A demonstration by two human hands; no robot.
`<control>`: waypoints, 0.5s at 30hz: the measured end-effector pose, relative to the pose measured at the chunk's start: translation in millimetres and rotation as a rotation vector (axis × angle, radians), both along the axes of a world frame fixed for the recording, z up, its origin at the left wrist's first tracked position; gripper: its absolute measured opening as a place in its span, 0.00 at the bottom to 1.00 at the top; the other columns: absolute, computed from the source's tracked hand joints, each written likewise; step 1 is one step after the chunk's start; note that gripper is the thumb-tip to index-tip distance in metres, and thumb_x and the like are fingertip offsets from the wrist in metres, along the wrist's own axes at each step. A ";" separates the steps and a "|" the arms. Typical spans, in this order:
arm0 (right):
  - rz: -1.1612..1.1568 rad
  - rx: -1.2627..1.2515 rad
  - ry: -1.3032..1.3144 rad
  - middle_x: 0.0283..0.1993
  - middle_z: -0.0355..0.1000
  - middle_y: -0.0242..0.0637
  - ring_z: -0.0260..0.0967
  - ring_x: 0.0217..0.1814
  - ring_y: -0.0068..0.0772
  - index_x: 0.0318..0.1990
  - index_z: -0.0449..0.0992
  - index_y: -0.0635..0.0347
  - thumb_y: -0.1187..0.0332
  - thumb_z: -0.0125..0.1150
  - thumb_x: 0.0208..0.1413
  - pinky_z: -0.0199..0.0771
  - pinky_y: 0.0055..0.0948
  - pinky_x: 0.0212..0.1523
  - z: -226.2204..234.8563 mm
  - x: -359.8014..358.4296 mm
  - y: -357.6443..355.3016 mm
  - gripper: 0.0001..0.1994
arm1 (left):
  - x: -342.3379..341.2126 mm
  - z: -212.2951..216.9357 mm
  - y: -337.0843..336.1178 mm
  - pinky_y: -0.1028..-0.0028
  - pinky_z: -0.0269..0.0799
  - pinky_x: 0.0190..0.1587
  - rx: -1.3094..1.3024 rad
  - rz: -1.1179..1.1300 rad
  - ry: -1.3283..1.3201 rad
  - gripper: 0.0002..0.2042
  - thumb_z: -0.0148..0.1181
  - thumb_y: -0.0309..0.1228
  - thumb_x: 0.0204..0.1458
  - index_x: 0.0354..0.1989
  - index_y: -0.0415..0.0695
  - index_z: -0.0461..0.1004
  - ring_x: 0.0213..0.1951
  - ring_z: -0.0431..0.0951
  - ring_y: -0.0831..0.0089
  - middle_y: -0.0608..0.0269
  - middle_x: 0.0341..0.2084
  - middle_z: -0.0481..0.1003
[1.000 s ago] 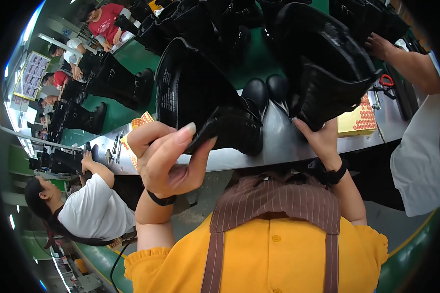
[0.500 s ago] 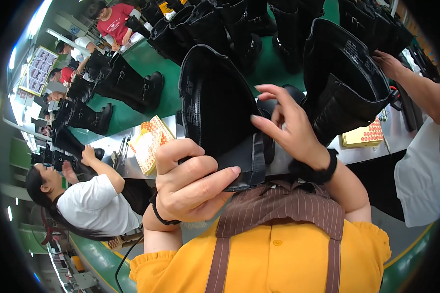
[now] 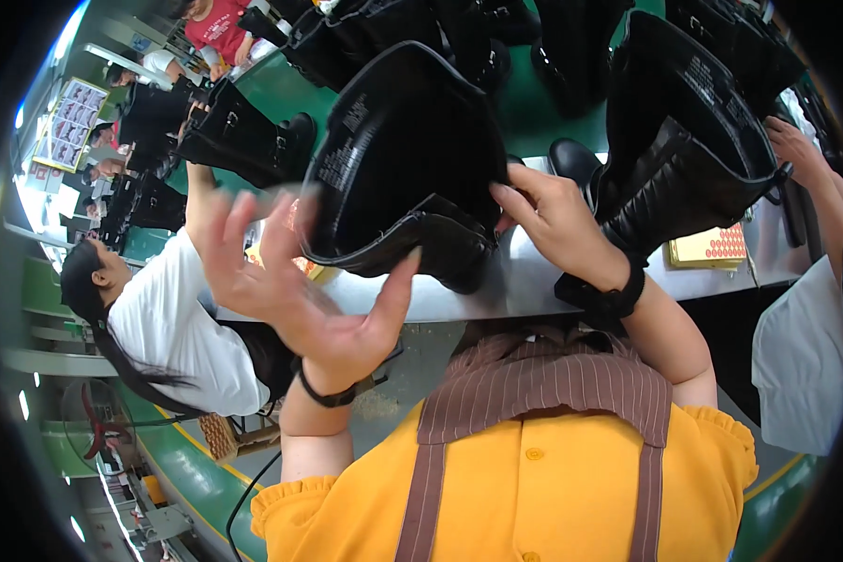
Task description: The recorder is inspecting and cleaning black boots on a production line, checking the zippers and wiping the surfaces.
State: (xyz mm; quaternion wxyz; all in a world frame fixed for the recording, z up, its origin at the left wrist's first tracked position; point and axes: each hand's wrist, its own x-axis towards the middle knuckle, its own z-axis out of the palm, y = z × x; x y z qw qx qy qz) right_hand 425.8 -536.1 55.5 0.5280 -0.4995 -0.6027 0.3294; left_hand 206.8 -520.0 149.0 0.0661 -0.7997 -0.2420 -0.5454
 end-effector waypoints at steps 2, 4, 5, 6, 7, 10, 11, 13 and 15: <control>-0.030 0.075 0.012 0.29 0.74 0.40 0.75 0.26 0.24 0.45 0.74 0.67 0.67 0.54 0.62 0.73 0.22 0.28 -11.5 8.1 -8.1 0.12 | -3.8 -22.1 6.0 0.58 0.60 0.61 0.015 -0.038 0.014 0.55 0.79 0.35 0.31 0.65 0.35 0.45 0.61 0.55 0.55 0.45 0.62 0.44; 0.019 -0.111 0.188 0.32 0.76 0.35 0.75 0.26 0.21 0.44 0.75 0.66 0.66 0.58 0.59 0.72 0.20 0.30 -31.3 17.5 -21.6 0.12 | -3.9 -65.4 -0.7 0.60 0.61 0.59 -0.159 0.200 -0.092 0.57 0.78 0.32 0.33 0.66 0.35 0.37 0.61 0.57 0.57 0.43 0.64 0.45; 0.045 -0.252 0.120 0.34 0.77 0.36 0.76 0.27 0.20 0.43 0.75 0.66 0.67 0.59 0.58 0.72 0.19 0.30 -37.9 18.3 -27.2 0.12 | -2.2 -93.1 0.6 0.63 0.64 0.57 -0.346 0.077 -0.200 0.49 0.76 0.30 0.38 0.64 0.34 0.45 0.58 0.62 0.61 0.45 0.61 0.53; 0.061 -0.372 -0.006 0.33 0.75 0.34 0.74 0.27 0.19 0.44 0.74 0.67 0.68 0.58 0.58 0.72 0.20 0.29 -39.9 13.8 -31.2 0.11 | 1.9 -112.7 3.1 0.66 0.66 0.54 -0.536 -0.055 -0.303 0.40 0.73 0.28 0.42 0.62 0.32 0.53 0.54 0.67 0.65 0.46 0.58 0.61; 0.073 -0.363 -0.005 0.33 0.76 0.35 0.74 0.26 0.20 0.44 0.74 0.67 0.68 0.59 0.58 0.72 0.20 0.28 -52.3 9.5 -33.8 0.11 | 6.7 -112.0 3.5 0.70 0.67 0.51 -0.593 -0.059 -0.249 0.30 0.70 0.27 0.46 0.55 0.32 0.62 0.48 0.71 0.68 0.51 0.51 0.68; 0.049 -0.332 0.016 0.32 0.76 0.38 0.75 0.24 0.23 0.43 0.73 0.69 0.68 0.60 0.58 0.73 0.22 0.28 -73.0 -8.6 -28.3 0.12 | 29.7 -109.1 3.7 0.75 0.69 0.44 -0.596 -0.047 -0.330 0.13 0.65 0.24 0.51 0.43 0.32 0.73 0.38 0.76 0.73 0.59 0.38 0.77; 0.059 -0.394 0.012 0.31 0.76 0.38 0.75 0.24 0.23 0.42 0.73 0.69 0.68 0.60 0.58 0.73 0.22 0.28 -74.4 -12.6 -23.6 0.12 | 35.3 -109.0 3.4 0.77 0.69 0.41 -0.542 -0.021 -0.462 0.07 0.63 0.23 0.53 0.37 0.33 0.76 0.34 0.77 0.74 0.62 0.32 0.78; 0.038 -0.417 -0.003 0.24 0.74 0.41 0.72 0.22 0.26 0.38 0.73 0.71 0.66 0.60 0.58 0.72 0.28 0.25 -85.4 -14.9 -16.0 0.12 | 31.3 -125.6 0.4 0.76 0.70 0.41 -0.722 -0.110 -0.457 0.08 0.63 0.23 0.52 0.39 0.34 0.76 0.35 0.77 0.73 0.61 0.34 0.78; 0.107 -0.475 0.030 0.23 0.74 0.41 0.73 0.22 0.26 0.37 0.73 0.70 0.65 0.59 0.59 0.72 0.28 0.24 -86.1 -15.3 -10.3 0.13 | 20.0 -154.2 -7.0 0.76 0.71 0.43 -1.049 -0.231 -0.459 0.11 0.67 0.24 0.49 0.41 0.35 0.75 0.38 0.77 0.74 0.60 0.37 0.78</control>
